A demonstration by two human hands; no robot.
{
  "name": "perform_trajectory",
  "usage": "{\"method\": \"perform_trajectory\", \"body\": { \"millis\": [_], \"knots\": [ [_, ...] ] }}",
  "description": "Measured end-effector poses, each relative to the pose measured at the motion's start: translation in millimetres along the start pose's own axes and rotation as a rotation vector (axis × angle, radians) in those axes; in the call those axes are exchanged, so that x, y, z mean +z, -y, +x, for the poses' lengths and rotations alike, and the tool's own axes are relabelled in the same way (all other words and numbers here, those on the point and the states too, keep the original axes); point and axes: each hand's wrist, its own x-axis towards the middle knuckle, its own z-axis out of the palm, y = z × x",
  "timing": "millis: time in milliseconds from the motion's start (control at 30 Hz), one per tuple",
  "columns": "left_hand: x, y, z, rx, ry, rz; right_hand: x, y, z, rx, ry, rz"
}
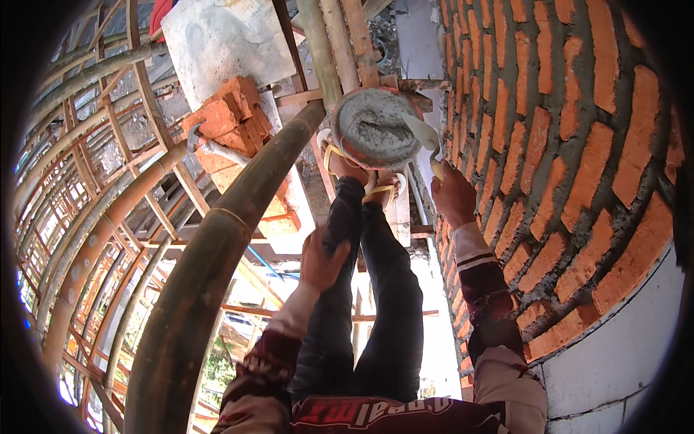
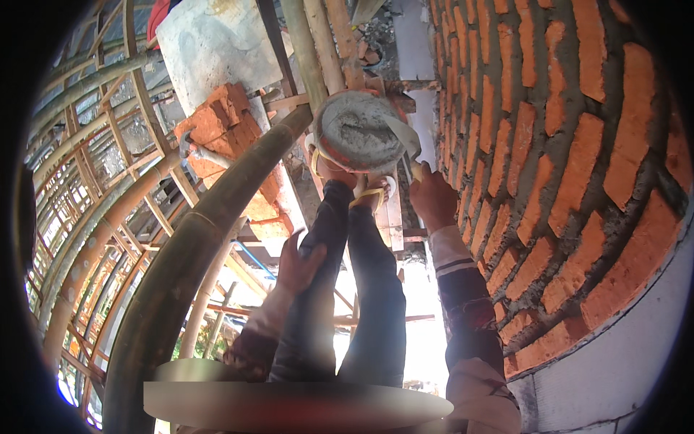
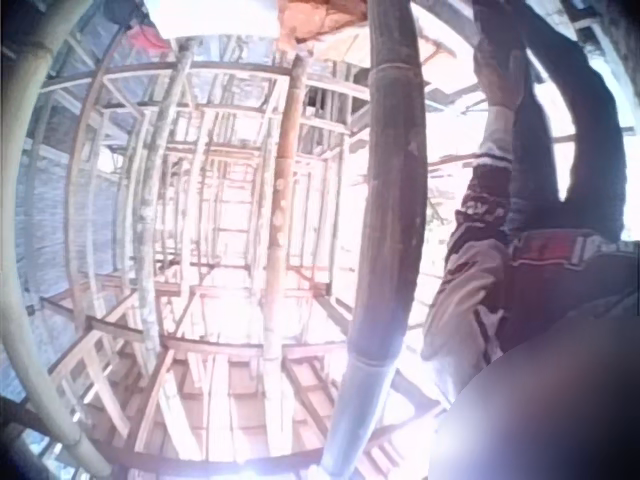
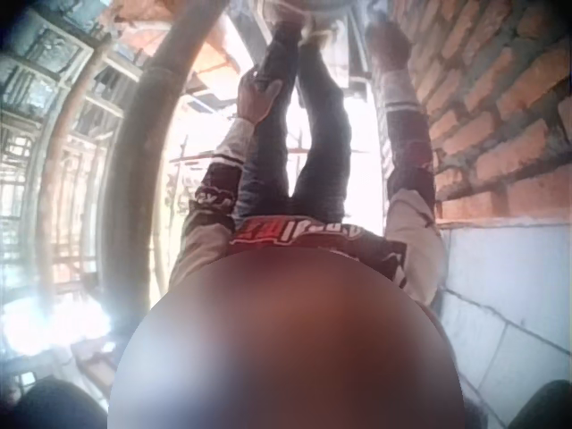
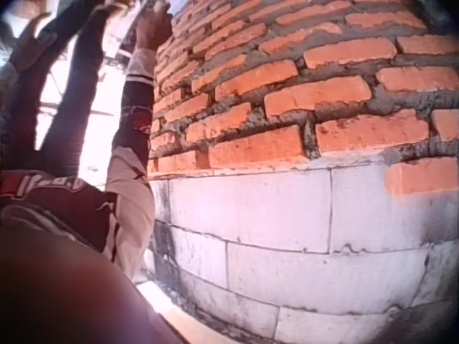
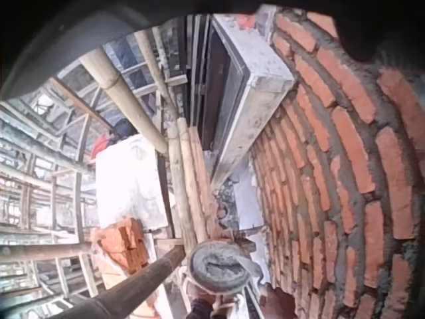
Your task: The person scoops mortar from a bucket with a trowel and applies it to a brick wall under a concrete ceiling. They then place bricks onto the mortar and press them into position, repeating the process along the wall.
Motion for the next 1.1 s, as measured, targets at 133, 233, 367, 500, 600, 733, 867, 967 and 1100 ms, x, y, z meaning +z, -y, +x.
{"method": "perform_trajectory", "body": {
  "millis": [133, 233, 367, 500, 600, 733, 867, 967, 1100],
  "knots": [
    [-8.4, 13.1, -83.5, -0.165, 0.146, 0.539, 43.0, 17.0, 53.6, -0.082, 0.251, 0.220],
    [3.8, 26.9, -85.1, -0.198, 0.126, 0.469, 89.2, 36.1, 76.4, -0.059, 0.432, 0.575],
    [17.2, 38.3, -82.9, -0.197, 0.096, 0.424, 106.9, 28.3, 43.9, -0.142, 0.088, 0.624],
    [19.4, 39.7, -81.0, -0.235, 0.104, 0.408, 80.5, 24.3, 20.8, -0.320, -0.139, -0.024],
    [13.4, 35.6, -77.2, -0.237, 0.119, 0.424, 43.2, 27.3, 7.1, -0.196, -0.142, -0.090],
    [10.4, 30.9, -74.5, -0.282, 0.132, 0.453, 3.9, 9.4, -1.5, 0.016, 0.005, -0.012],
    [13.1, 32.5, -72.8, -0.274, 0.095, 0.455, 31.1, 15.0, 32.7, -0.047, 0.134, 0.187],
    [13.9, 32.8, -71.2, -0.259, 0.099, 0.476, 76.8, 42.9, 74.5, -0.026, 0.311, 0.397],
    [10.6, 27.6, -68.6, -0.270, 0.089, 0.516, 101.6, 49.3, 79.7, 0.005, 0.452, 0.631]
  ]
}}
